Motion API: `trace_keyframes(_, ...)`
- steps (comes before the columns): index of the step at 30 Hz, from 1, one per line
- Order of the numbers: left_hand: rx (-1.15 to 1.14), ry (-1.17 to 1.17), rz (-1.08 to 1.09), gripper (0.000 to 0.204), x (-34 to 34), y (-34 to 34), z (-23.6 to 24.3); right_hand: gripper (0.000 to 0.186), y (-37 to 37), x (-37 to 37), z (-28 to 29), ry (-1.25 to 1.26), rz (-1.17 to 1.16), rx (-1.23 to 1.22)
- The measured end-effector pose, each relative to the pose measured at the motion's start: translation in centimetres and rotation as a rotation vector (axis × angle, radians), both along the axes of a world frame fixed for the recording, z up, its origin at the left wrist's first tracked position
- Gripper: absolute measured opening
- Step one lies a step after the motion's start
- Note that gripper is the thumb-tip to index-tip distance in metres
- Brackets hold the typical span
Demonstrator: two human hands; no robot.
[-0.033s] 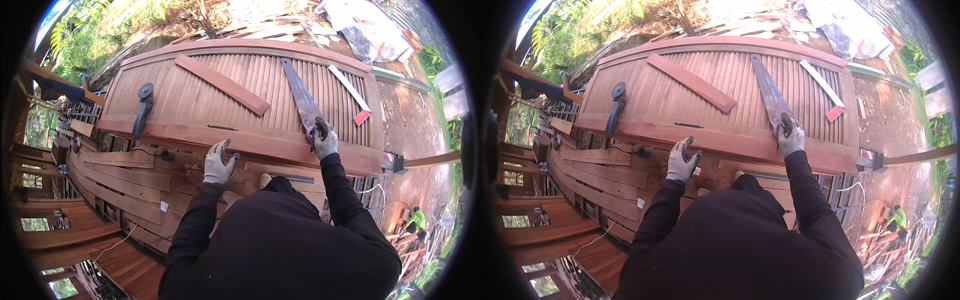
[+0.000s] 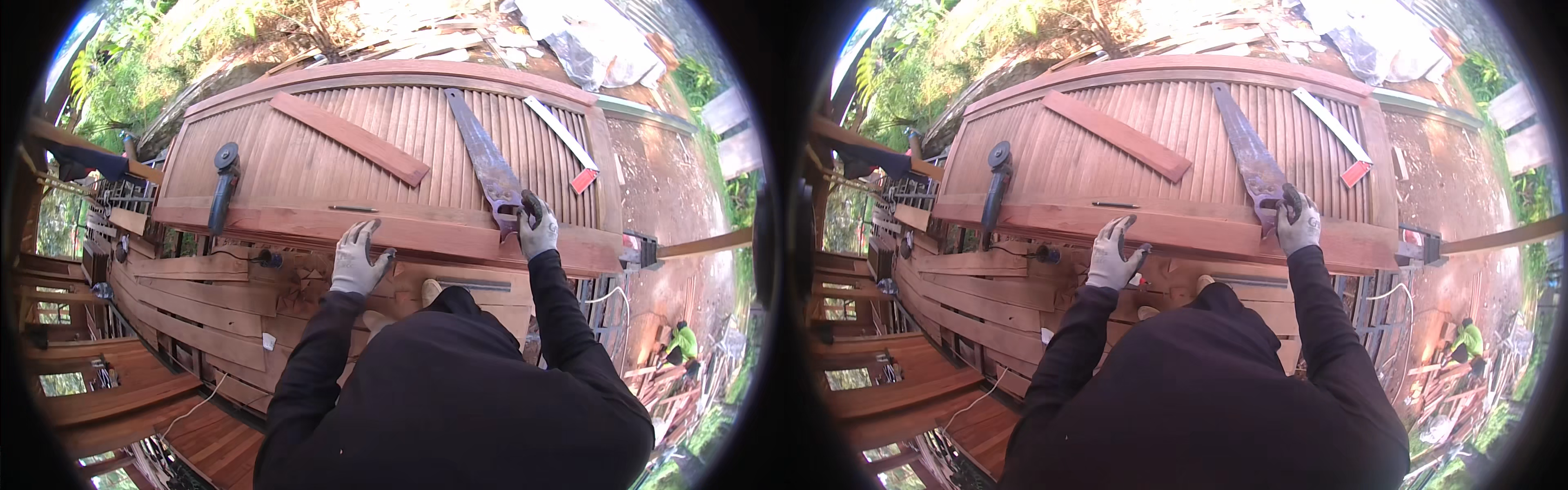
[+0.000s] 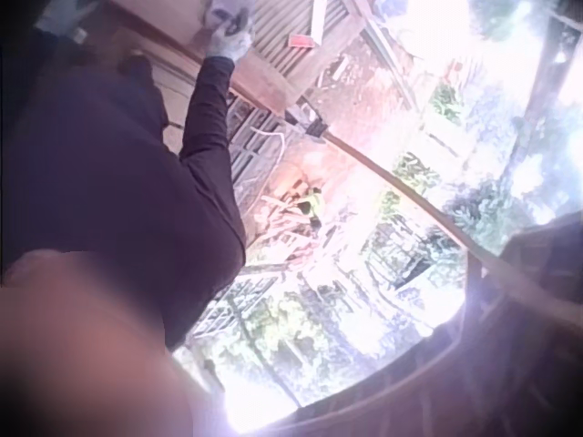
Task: The person uses a hammer and chisel to carve a groove into a wooden slat, then measures and marks the wood with a square and pencil. They lift and reposition the slat on a workbench while other workers are visible in the background.
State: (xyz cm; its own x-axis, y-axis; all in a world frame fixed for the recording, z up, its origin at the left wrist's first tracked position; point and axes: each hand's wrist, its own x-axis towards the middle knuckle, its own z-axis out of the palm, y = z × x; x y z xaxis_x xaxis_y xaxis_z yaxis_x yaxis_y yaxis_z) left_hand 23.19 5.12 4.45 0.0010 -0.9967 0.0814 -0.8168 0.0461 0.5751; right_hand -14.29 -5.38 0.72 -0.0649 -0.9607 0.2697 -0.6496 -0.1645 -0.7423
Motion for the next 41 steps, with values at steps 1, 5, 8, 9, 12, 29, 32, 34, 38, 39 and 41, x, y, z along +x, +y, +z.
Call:
trace_keyframes(1, -0.006, -0.133, -0.100, 0.075, -0.4, -1.8, 0.3, 0.036, 0.5, -1.2, -0.2, 0.048, -0.052, 0.001)
trace_keyframes(5, 0.139, -0.383, -0.329, 0.092, -2.9, -6.3, -0.1, 0.039, 3.9, -2.9, -2.3, 0.122, -0.023, -0.065)
trace_keyframes(8, 0.180, -0.517, -0.403, 0.093, -4.2, -7.4, -0.6, 0.045, 6.2, -1.8, -2.6, 0.189, 0.038, -0.101)
trace_keyframes(9, 0.192, -0.538, -0.415, 0.092, -4.5, -7.6, -1.0, 0.051, 6.9, -1.2, -2.1, 0.202, 0.070, 0.017)
trace_keyframes(12, 0.270, -0.543, -0.427, 0.089, -4.7, -8.3, -1.9, 0.055, 7.9, 0.1, -1.3, 0.274, 0.178, 0.036)
trace_keyframes(29, 0.278, -0.482, -0.291, 0.082, -1.0, -8.2, -1.1, 0.057, 6.9, 4.8, -3.3, -0.018, 0.344, 0.108)
trace_keyframes(32, 0.282, -0.475, -0.271, 0.082, 0.2, -8.2, -0.9, 0.067, 6.6, 5.6, -2.7, -0.172, 0.367, 0.236)
trace_keyframes(34, 0.263, -0.467, -0.245, 0.080, 0.7, -8.1, -0.9, 0.073, 6.5, 5.8, -2.9, -0.218, 0.389, 0.295)
trace_keyframes(38, 0.266, -0.475, -0.213, 0.077, 2.0, -8.2, -0.7, 0.076, 5.8, 6.2, -3.9, -0.199, 0.461, 0.265)
trace_keyframes(39, 0.268, -0.482, -0.204, 0.077, 2.3, -8.2, -0.7, 0.076, 5.7, 6.4, -3.3, -0.209, 0.478, 0.271)
trace_keyframes(41, 0.274, -0.495, -0.192, 0.076, 2.8, -8.2, -0.7, 0.070, 5.4, 7.2, -1.4, -0.257, 0.469, 0.332)
